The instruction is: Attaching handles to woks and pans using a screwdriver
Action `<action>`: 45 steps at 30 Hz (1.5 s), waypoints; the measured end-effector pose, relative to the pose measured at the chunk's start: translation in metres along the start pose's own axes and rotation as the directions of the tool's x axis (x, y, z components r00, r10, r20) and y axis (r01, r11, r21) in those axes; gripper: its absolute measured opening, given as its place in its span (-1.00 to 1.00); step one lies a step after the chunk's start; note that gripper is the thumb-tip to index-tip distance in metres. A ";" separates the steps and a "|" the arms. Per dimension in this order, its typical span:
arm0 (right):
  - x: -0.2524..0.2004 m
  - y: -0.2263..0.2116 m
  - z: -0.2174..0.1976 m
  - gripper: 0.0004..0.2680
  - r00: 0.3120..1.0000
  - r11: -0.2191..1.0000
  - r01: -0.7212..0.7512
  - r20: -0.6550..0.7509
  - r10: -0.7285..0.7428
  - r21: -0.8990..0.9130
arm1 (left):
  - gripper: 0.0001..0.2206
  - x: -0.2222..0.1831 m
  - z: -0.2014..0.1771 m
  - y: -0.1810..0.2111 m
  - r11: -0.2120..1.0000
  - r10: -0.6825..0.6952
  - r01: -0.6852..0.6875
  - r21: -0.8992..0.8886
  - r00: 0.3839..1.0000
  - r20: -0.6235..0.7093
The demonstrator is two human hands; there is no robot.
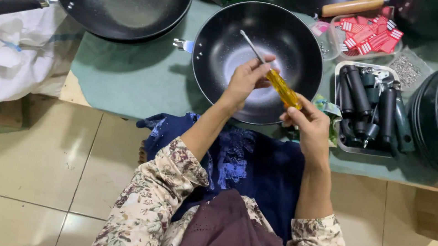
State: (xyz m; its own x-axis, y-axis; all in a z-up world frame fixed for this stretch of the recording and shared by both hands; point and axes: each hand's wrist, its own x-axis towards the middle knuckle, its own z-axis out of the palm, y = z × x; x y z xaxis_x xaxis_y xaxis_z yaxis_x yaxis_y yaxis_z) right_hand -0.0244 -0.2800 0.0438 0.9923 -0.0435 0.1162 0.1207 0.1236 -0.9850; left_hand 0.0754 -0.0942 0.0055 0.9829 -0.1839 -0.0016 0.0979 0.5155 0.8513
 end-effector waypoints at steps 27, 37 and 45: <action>0.173 0.136 0.022 -0.82 0.972 0.967 -0.233 0.049 0.229 0.101 | -0.57 0.074 -0.233 -0.008 0.967 -0.252 0.188 -0.171 0.624 -0.740; 0.170 0.128 0.031 -0.81 0.970 0.967 -0.242 0.054 0.238 0.081 | -0.56 0.081 -0.215 -0.006 0.946 -0.283 0.029 -0.324 0.565 -0.775; 0.169 0.127 0.032 -0.81 0.972 0.970 -0.228 0.070 0.222 0.081 | -0.59 0.073 -0.196 0.013 0.949 -0.264 -0.007 -0.316 0.533 -0.804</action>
State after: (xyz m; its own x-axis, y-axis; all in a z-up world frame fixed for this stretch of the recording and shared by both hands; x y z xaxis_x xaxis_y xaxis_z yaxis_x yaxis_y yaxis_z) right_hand 0.1594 -0.2402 -0.0580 0.9938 0.0547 -0.0971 -0.1065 0.2098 -0.9719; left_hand 0.1789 0.0634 -0.0861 0.6230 0.4390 -0.6474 0.1353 0.7547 0.6420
